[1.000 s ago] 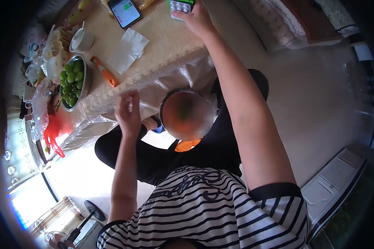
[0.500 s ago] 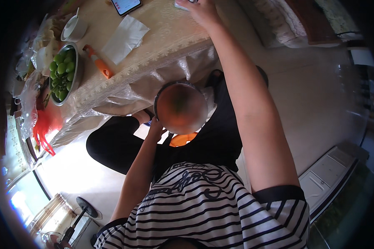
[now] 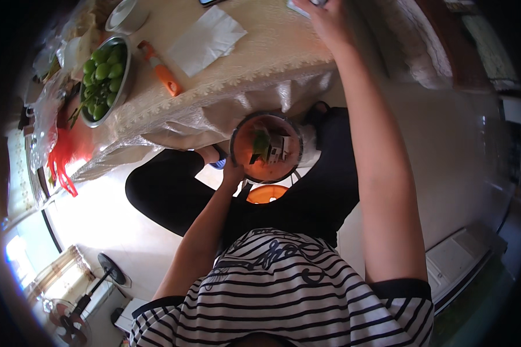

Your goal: The person sits on the floor and organizes various items on a low table. They open a drawer, remove a small box, and place it on the table. They then open a green box, remove a blister pack of pills, and place it into a small bowl. Finally, they pick up a stack of green packets and place them into the bowl.

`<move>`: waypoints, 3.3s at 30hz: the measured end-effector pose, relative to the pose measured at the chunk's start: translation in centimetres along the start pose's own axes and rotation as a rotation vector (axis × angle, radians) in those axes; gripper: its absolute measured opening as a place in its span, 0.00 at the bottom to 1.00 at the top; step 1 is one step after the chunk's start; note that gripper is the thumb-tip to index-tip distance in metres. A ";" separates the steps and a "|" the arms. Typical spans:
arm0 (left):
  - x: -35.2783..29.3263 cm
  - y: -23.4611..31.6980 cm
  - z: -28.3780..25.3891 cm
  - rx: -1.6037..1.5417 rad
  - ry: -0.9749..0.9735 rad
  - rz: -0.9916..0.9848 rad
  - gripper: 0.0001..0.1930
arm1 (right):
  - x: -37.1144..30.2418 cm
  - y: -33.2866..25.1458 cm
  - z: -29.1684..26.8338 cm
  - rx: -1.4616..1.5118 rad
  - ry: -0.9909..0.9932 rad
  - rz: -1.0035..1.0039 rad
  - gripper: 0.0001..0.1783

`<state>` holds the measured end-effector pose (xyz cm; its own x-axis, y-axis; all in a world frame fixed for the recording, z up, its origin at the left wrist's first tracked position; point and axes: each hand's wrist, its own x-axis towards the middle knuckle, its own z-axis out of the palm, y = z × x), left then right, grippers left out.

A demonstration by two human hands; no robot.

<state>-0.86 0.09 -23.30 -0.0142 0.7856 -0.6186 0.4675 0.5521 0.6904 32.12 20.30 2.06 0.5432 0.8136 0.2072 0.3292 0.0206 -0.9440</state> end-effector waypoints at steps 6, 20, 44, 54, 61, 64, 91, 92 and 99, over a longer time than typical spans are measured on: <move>-0.7 1.0 -0.1 0.071 0.062 -0.011 0.18 | 2.5 3.4 -0.4 0.159 -0.184 -0.118 0.12; -3.4 8.0 -0.8 0.096 0.067 -0.058 0.36 | 1.8 3.0 0.1 0.224 -0.121 -0.097 0.14; -25.7 33.9 -8.5 -1.578 -1.091 1.546 0.14 | 1.0 1.4 0.4 0.218 -0.061 -0.157 0.14; -25.7 34.3 -7.8 -1.462 -1.205 1.445 0.16 | 1.0 1.9 0.4 0.168 -0.061 -0.183 0.22; -26.4 35.0 -8.9 -1.276 -1.312 1.245 0.16 | 1.5 2.4 0.8 0.183 -0.062 -0.245 0.23; -26.3 34.9 -7.3 -1.378 -1.266 1.323 0.15 | 1.5 2.5 0.8 0.215 -0.057 -0.244 0.24; -27.8 37.4 -5.3 -1.315 -0.652 1.242 0.11 | 1.4 2.2 1.2 0.100 -0.022 -0.195 0.28; -27.6 37.3 -4.9 -1.298 -0.669 1.278 0.11 | 1.3 2.3 0.8 0.095 -0.007 -0.193 0.28; -29.1 38.2 -2.8 -1.335 -0.665 1.211 0.14 | 1.5 2.6 1.1 0.103 0.018 -0.222 0.28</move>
<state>14.88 -0.92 22.15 0.1906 0.8185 0.5420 -0.9174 -0.0479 0.3950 32.93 22.22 -0.42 0.4803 0.7719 0.4164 0.3618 0.2581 -0.8958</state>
